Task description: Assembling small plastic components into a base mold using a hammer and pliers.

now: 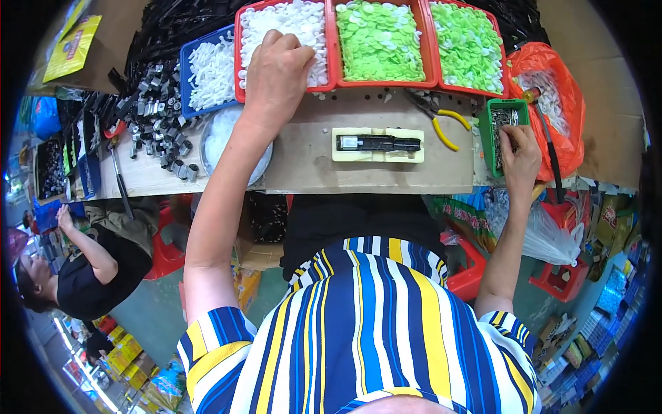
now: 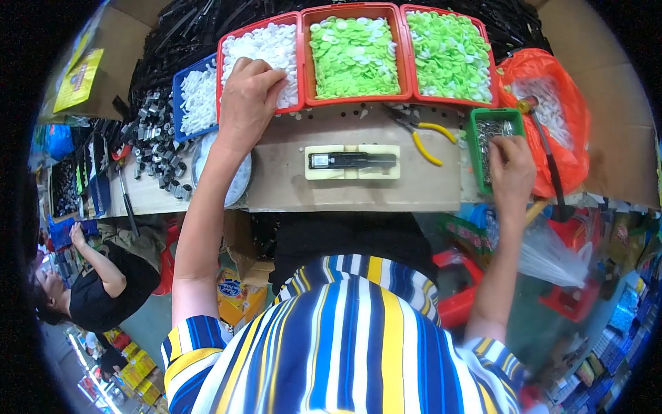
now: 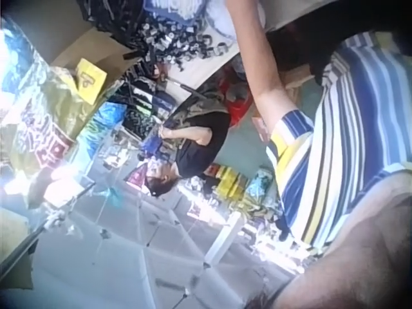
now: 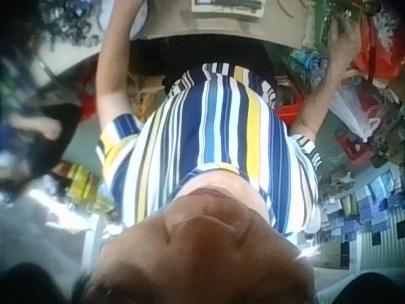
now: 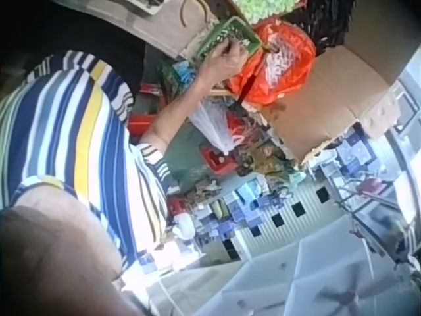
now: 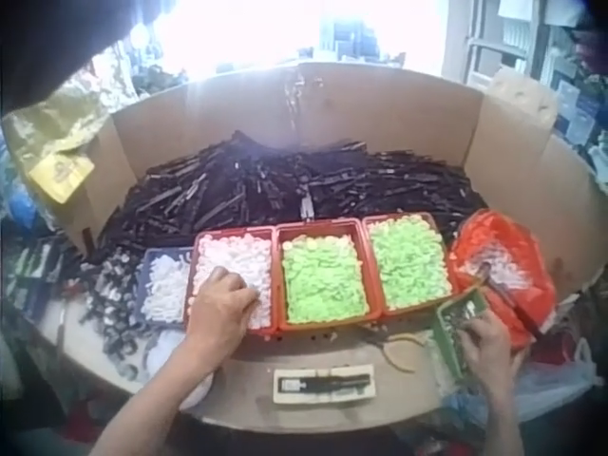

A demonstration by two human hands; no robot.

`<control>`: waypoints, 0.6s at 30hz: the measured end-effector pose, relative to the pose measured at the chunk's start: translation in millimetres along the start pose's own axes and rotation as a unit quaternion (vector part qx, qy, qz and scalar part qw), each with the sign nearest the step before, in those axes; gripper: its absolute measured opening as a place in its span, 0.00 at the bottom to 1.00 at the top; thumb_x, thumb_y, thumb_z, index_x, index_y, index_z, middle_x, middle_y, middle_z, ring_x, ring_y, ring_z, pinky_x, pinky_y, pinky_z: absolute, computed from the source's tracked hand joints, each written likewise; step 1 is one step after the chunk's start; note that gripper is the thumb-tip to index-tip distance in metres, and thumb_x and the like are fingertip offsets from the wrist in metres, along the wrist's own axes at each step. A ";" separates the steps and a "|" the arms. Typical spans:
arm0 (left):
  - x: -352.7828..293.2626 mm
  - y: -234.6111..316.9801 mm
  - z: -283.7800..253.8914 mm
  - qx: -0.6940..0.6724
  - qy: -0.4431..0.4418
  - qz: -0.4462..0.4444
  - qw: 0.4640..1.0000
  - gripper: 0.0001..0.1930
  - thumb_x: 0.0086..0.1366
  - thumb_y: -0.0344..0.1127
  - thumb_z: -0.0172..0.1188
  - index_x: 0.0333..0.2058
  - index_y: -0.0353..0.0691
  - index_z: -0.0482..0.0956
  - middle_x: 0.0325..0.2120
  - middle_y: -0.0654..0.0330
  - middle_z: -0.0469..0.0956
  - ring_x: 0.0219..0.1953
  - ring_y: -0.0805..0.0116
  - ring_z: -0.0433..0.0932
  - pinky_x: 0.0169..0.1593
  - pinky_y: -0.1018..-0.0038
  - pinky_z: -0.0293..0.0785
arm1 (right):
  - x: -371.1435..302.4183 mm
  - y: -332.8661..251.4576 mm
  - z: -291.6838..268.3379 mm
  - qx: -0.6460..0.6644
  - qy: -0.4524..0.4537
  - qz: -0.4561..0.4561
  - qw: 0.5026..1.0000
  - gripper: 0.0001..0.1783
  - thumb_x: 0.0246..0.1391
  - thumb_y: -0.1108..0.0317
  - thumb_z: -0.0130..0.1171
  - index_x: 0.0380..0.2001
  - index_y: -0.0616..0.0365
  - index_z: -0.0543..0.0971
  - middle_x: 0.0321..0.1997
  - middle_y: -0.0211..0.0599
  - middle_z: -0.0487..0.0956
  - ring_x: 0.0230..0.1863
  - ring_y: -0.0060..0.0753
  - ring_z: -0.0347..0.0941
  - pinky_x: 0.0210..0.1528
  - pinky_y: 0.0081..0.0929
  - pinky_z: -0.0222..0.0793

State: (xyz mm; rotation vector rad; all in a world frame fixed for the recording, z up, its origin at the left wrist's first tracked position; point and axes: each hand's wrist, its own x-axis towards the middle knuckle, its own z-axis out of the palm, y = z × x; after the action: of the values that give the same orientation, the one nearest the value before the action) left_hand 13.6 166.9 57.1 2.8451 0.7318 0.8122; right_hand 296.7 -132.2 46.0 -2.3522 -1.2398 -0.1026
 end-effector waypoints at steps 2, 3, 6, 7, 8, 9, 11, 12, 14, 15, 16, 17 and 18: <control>1.4 -0.7 -0.9 0.007 -0.003 -0.007 1.000 0.05 0.56 0.28 0.65 0.32 0.36 0.85 0.28 0.56 0.78 0.38 0.57 0.74 0.44 0.64 0.73 | -0.9 0.5 -1.0 0.025 0.023 0.009 0.999 0.05 0.55 0.74 0.61 0.36 0.63 0.81 0.34 0.42 0.77 0.34 0.39 0.77 0.36 0.32 0.71; 2.3 -1.2 -1.1 0.000 0.005 -0.005 1.000 0.03 0.55 0.27 0.65 0.29 0.37 0.85 0.27 0.57 0.78 0.38 0.56 0.74 0.43 0.63 0.74 | -1.5 0.0 -1.7 0.049 0.045 0.015 0.998 0.05 0.55 0.75 0.61 0.35 0.63 0.81 0.35 0.41 0.78 0.33 0.36 0.78 0.36 0.29 0.71; 2.9 -0.6 -2.8 -0.040 0.039 -0.001 0.998 0.03 0.55 0.27 0.65 0.29 0.37 0.85 0.27 0.57 0.78 0.37 0.56 0.74 0.42 0.64 0.74 | -3.2 -8.0 -7.8 0.057 0.077 0.009 0.995 0.04 0.54 0.77 0.61 0.34 0.64 0.81 0.35 0.38 0.79 0.33 0.29 0.77 0.37 0.25 0.72; 2.5 -0.7 -3.6 -0.068 0.056 -0.003 0.996 0.03 0.54 0.27 0.65 0.29 0.37 0.85 0.27 0.57 0.79 0.35 0.57 0.75 0.40 0.64 0.73 | -2.2 -13.2 -7.9 0.057 0.079 0.012 0.995 0.04 0.54 0.77 0.61 0.34 0.64 0.81 0.35 0.38 0.79 0.33 0.29 0.77 0.37 0.25 0.72; 3.0 5.6 -7.3 -0.097 0.063 -0.025 0.993 0.03 0.55 0.27 0.65 0.29 0.37 0.85 0.27 0.57 0.80 0.35 0.58 0.76 0.40 0.65 0.73 | -0.5 -20.4 -7.6 0.102 0.093 -0.015 0.990 0.04 0.53 0.78 0.61 0.33 0.64 0.81 0.35 0.38 0.78 0.34 0.28 0.76 0.37 0.24 0.71; 2.0 12.9 -11.8 -0.126 0.069 -0.046 0.988 0.04 0.55 0.28 0.66 0.29 0.36 0.86 0.27 0.57 0.81 0.34 0.58 0.76 0.40 0.66 0.73 | 0.7 -29.1 -6.2 0.147 0.107 -0.043 0.982 0.04 0.53 0.78 0.61 0.33 0.64 0.81 0.34 0.37 0.78 0.34 0.26 0.75 0.37 0.23 0.71; -6.6 25.9 -19.4 -0.268 0.019 -0.179 0.946 0.05 0.61 0.30 0.66 0.34 0.36 0.85 0.29 0.63 0.83 0.32 0.73 0.76 0.37 0.75 0.70 | 2.8 -58.6 -0.8 0.230 0.082 -0.053 0.968 0.04 0.51 0.80 0.62 0.32 0.65 0.80 0.34 0.36 0.78 0.35 0.26 0.74 0.39 0.22 0.70; -13.0 36.1 -24.5 -0.368 -0.023 -0.270 0.889 0.06 0.64 0.31 0.66 0.36 0.35 0.85 0.30 0.65 0.82 0.33 0.79 0.75 0.37 0.80 0.68 | 4.5 -75.2 2.5 0.261 0.068 -0.070 0.960 0.05 0.50 0.80 0.62 0.32 0.65 0.80 0.34 0.36 0.78 0.35 0.26 0.74 0.39 0.23 0.70; -22.7 63.5 -25.9 -0.560 -0.026 -0.339 0.755 0.07 0.65 0.30 0.64 0.40 0.34 0.84 0.31 0.66 0.82 0.32 0.82 0.74 0.35 0.83 0.67 | 6.5 -106.5 10.3 0.342 0.023 -0.094 0.935 0.04 0.51 0.79 0.62 0.32 0.65 0.80 0.33 0.35 0.77 0.34 0.26 0.74 0.39 0.24 0.70; -31.6 68.0 -18.7 -0.616 -0.023 -0.343 0.709 0.08 0.65 0.29 0.64 0.41 0.34 0.84 0.32 0.65 0.82 0.31 0.82 0.73 0.34 0.84 0.66 | 7.8 -121.4 13.1 0.362 0.005 -0.100 0.927 0.04 0.51 0.79 0.62 0.32 0.65 0.80 0.33 0.36 0.77 0.34 0.26 0.74 0.39 0.24 0.70; -39.1 71.4 -14.1 -0.664 -0.036 -0.326 0.672 0.08 0.64 0.30 0.66 0.40 0.33 0.84 0.33 0.64 0.83 0.34 0.82 0.76 0.39 0.85 0.69 | 8.9 -133.7 15.6 0.381 -0.014 -0.107 0.918 0.04 0.51 0.79 0.62 0.32 0.65 0.80 0.33 0.36 0.77 0.34 0.27 0.74 0.38 0.24 0.70; -44.8 75.1 -12.3 -0.689 -0.049 -0.343 0.636 0.08 0.64 0.30 0.66 0.41 0.33 0.83 0.33 0.64 0.83 0.34 0.82 0.76 0.39 0.85 0.69 | 9.5 -142.4 18.8 0.394 -0.023 -0.112 0.912 0.04 0.50 0.79 0.62 0.31 0.65 0.79 0.33 0.36 0.77 0.33 0.27 0.74 0.38 0.24 0.70; -49.0 78.3 -11.7 -0.713 -0.060 -0.359 0.599 0.09 0.64 0.30 0.65 0.41 0.33 0.83 0.33 0.64 0.82 0.35 0.82 0.76 0.39 0.85 0.69 | 10.1 -148.8 21.7 0.407 -0.033 -0.118 0.905 0.04 0.50 0.79 0.62 0.31 0.65 0.79 0.32 0.37 0.77 0.33 0.28 0.74 0.38 0.25 0.70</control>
State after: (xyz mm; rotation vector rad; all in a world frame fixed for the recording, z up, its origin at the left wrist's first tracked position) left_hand 4.1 74.4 60.7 0.9757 0.6132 0.5514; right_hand 181.1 -43.9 85.5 -1.4882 -1.2672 0.3577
